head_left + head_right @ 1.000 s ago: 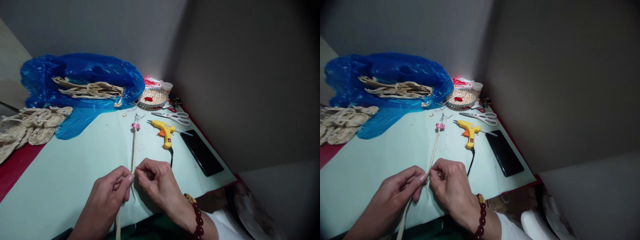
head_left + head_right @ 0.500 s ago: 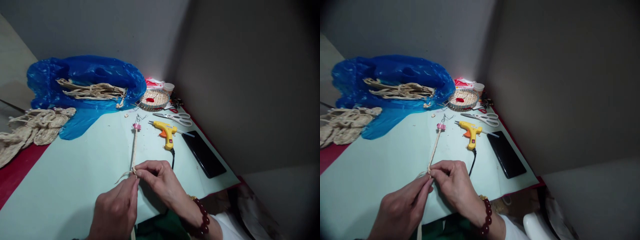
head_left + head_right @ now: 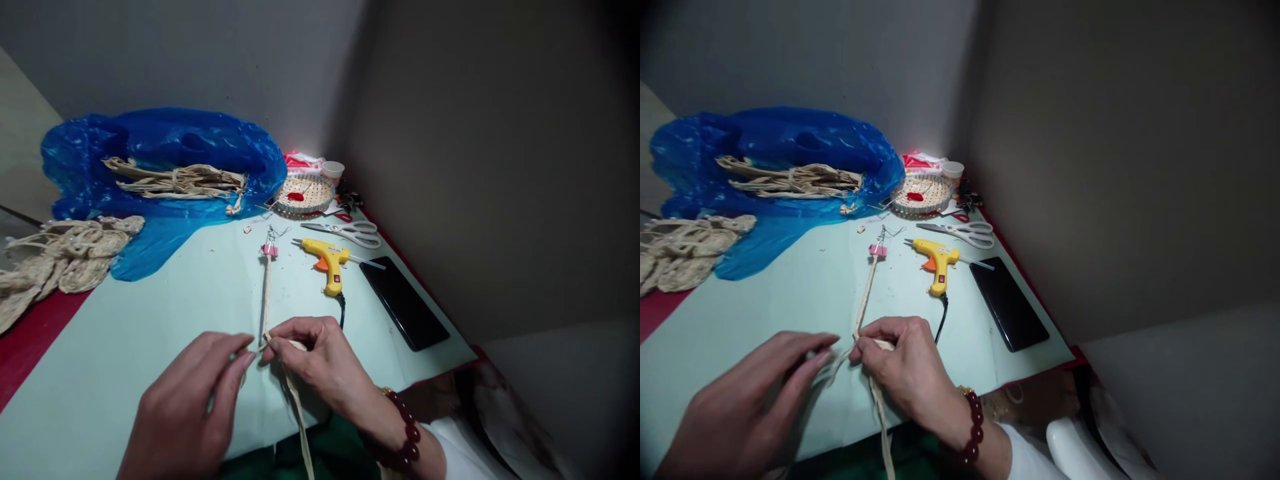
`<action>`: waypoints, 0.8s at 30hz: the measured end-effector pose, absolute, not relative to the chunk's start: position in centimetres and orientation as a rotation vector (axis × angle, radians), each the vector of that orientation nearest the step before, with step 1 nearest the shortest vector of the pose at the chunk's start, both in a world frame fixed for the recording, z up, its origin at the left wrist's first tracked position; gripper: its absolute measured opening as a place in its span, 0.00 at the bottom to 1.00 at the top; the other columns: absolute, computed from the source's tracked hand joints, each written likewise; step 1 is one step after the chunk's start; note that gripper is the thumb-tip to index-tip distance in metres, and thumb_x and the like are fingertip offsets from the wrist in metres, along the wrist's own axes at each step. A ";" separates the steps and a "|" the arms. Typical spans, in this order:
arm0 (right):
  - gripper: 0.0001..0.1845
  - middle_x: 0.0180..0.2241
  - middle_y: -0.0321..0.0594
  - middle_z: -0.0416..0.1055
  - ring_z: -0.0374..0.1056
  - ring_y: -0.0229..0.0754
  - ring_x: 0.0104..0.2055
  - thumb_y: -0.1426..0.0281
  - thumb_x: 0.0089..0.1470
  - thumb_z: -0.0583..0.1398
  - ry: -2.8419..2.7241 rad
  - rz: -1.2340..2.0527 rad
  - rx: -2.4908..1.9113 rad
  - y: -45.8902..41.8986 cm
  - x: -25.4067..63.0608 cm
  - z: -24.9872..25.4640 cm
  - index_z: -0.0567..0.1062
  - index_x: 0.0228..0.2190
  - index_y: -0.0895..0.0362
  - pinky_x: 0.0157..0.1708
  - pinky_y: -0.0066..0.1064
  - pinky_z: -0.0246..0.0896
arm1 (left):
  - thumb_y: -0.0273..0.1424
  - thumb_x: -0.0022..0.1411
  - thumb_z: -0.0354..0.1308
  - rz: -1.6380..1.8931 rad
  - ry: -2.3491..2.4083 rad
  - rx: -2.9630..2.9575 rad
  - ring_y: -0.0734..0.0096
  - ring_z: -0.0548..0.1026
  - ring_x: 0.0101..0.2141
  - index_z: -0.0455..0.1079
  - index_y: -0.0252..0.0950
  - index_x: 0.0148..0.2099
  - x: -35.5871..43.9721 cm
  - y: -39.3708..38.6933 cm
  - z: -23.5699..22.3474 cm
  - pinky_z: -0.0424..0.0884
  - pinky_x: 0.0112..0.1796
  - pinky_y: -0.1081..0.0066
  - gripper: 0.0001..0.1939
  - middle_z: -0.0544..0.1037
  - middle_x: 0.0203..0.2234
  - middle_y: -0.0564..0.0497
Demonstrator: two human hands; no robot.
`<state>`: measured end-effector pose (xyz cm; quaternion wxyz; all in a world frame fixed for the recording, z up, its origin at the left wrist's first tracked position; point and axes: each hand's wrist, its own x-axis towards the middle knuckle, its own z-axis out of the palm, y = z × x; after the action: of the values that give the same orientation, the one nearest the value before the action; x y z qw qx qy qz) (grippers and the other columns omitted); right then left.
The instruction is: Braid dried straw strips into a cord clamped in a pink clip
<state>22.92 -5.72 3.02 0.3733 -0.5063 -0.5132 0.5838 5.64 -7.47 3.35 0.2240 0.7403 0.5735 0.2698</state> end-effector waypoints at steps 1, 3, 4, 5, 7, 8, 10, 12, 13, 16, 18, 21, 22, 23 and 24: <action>0.09 0.24 0.37 0.75 0.67 0.36 0.28 0.72 0.52 0.60 -1.326 1.490 -1.291 -5.7 23.0 3.1 0.81 0.29 0.59 0.28 0.24 0.59 | 0.40 0.60 0.56 0.658 1.520 1.821 0.63 0.76 0.38 0.73 0.42 0.41 5.7 -6.6 3.9 0.68 0.39 0.71 0.11 0.79 0.37 0.50; 0.09 0.25 0.37 0.76 0.68 0.36 0.29 0.71 0.53 0.60 -1.337 1.482 -1.266 -5.6 23.3 3.1 0.81 0.32 0.59 0.29 0.24 0.60 | 0.41 0.60 0.57 0.509 1.322 1.441 0.65 0.74 0.37 0.72 0.41 0.43 6.0 -5.1 4.3 0.68 0.39 0.72 0.13 0.77 0.34 0.52; 0.10 0.26 0.37 0.76 0.68 0.36 0.29 0.70 0.54 0.60 -1.342 1.475 -1.257 -5.6 23.4 3.0 0.81 0.33 0.59 0.29 0.24 0.60 | 0.41 0.60 0.57 0.492 1.234 1.350 0.67 0.72 0.33 0.72 0.39 0.42 6.3 -4.6 4.3 0.67 0.36 0.72 0.13 0.75 0.30 0.52; 0.10 0.26 0.37 0.76 0.68 0.37 0.30 0.70 0.54 0.60 -1.347 1.471 -1.250 -5.6 23.6 3.0 0.81 0.34 0.58 0.29 0.24 0.60 | 0.39 0.60 0.57 0.482 1.174 1.293 0.69 0.70 0.31 0.71 0.37 0.41 6.5 -4.2 4.2 0.66 0.34 0.73 0.12 0.73 0.27 0.54; 0.10 0.27 0.38 0.76 0.68 0.37 0.31 0.70 0.55 0.59 -1.370 1.475 -1.227 -5.6 23.9 2.9 0.81 0.35 0.58 0.30 0.25 0.60 | 0.37 0.59 0.58 0.487 1.121 1.265 0.73 0.65 0.27 0.71 0.36 0.38 6.9 -3.8 4.0 0.62 0.30 0.74 0.10 0.68 0.24 0.56; 0.10 0.28 0.38 0.76 0.69 0.37 0.31 0.70 0.55 0.59 -1.383 1.480 -1.220 -5.6 24.0 2.9 0.81 0.35 0.58 0.30 0.25 0.61 | 0.37 0.59 0.59 0.480 1.120 1.268 0.74 0.64 0.27 0.70 0.35 0.35 7.0 -3.7 3.9 0.60 0.29 0.74 0.09 0.67 0.24 0.57; 0.10 0.30 0.39 0.76 0.69 0.38 0.32 0.70 0.56 0.59 -1.410 1.493 -1.217 -5.6 24.2 2.8 0.80 0.35 0.58 0.32 0.26 0.61 | 0.36 0.58 0.60 0.471 1.125 1.257 0.74 0.62 0.26 0.69 0.35 0.33 6.9 -3.6 3.7 0.58 0.28 0.74 0.09 0.66 0.22 0.58; 0.10 0.30 0.39 0.76 0.70 0.38 0.33 0.69 0.57 0.58 -1.435 1.496 -1.212 -5.6 24.3 2.8 0.79 0.36 0.59 0.33 0.27 0.62 | 0.35 0.57 0.61 0.491 1.115 1.222 0.74 0.63 0.25 0.69 0.36 0.36 6.6 -3.4 3.5 0.58 0.29 0.74 0.08 0.67 0.21 0.58; 0.10 0.30 0.40 0.76 0.70 0.38 0.33 0.69 0.58 0.57 -1.447 1.489 -1.203 -5.6 24.3 2.7 0.78 0.36 0.59 0.34 0.27 0.62 | 0.34 0.57 0.61 0.505 1.101 1.199 0.74 0.64 0.25 0.68 0.37 0.39 6.5 -3.3 3.3 0.58 0.29 0.74 0.09 0.69 0.22 0.58; 0.08 0.29 0.39 0.75 0.71 0.38 0.33 0.70 0.60 0.55 -1.497 1.427 -1.180 -5.8 24.3 2.6 0.73 0.37 0.59 0.34 0.28 0.62 | 0.34 0.59 0.59 0.505 1.057 1.164 0.74 0.65 0.25 0.66 0.37 0.41 6.2 -3.1 2.9 0.58 0.29 0.73 0.10 0.73 0.25 0.55; 0.05 0.28 0.37 0.74 0.70 0.38 0.32 0.71 0.60 0.55 -1.549 1.341 -1.216 -6.0 24.3 2.7 0.68 0.39 0.57 0.34 0.28 0.61 | 0.36 0.59 0.59 0.484 1.067 1.171 0.75 0.64 0.25 0.67 0.36 0.38 6.3 -3.1 2.8 0.58 0.28 0.73 0.09 0.73 0.26 0.54; 0.07 0.28 0.34 0.74 0.68 0.38 0.32 0.72 0.59 0.56 -1.647 1.230 -1.283 -6.4 24.5 3.1 0.62 0.40 0.55 0.35 0.29 0.59 | 0.38 0.59 0.58 0.497 1.147 1.209 0.74 0.63 0.25 0.69 0.35 0.33 6.9 -3.5 3.1 0.58 0.29 0.73 0.10 0.73 0.24 0.54; 0.07 0.28 0.33 0.73 0.68 0.39 0.33 0.72 0.59 0.55 -1.683 1.208 -1.295 -6.5 24.6 3.3 0.62 0.40 0.54 0.36 0.29 0.58 | 0.38 0.59 0.58 0.512 1.188 1.232 0.74 0.63 0.25 0.69 0.35 0.32 7.1 -3.7 3.3 0.58 0.29 0.73 0.11 0.72 0.23 0.55; 0.06 0.28 0.33 0.73 0.67 0.39 0.33 0.72 0.60 0.55 -1.724 1.188 -1.303 -6.5 24.7 3.5 0.62 0.40 0.54 0.36 0.29 0.58 | 0.38 0.59 0.57 0.525 1.231 1.257 0.73 0.63 0.26 0.69 0.36 0.31 7.4 -3.9 3.6 0.57 0.29 0.73 0.11 0.70 0.21 0.56; 0.05 0.27 0.33 0.72 0.67 0.39 0.32 0.72 0.60 0.54 -1.762 1.169 -1.310 -6.6 24.8 3.6 0.63 0.40 0.54 0.35 0.29 0.58 | 0.38 0.59 0.57 0.534 1.273 1.282 0.73 0.63 0.26 0.69 0.36 0.30 7.6 -4.2 3.8 0.57 0.30 0.73 0.11 0.69 0.20 0.57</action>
<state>24.76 -6.59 3.63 0.3211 -0.4987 -0.6709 0.4451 7.60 -4.16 3.80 0.5882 0.5505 0.5463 0.2291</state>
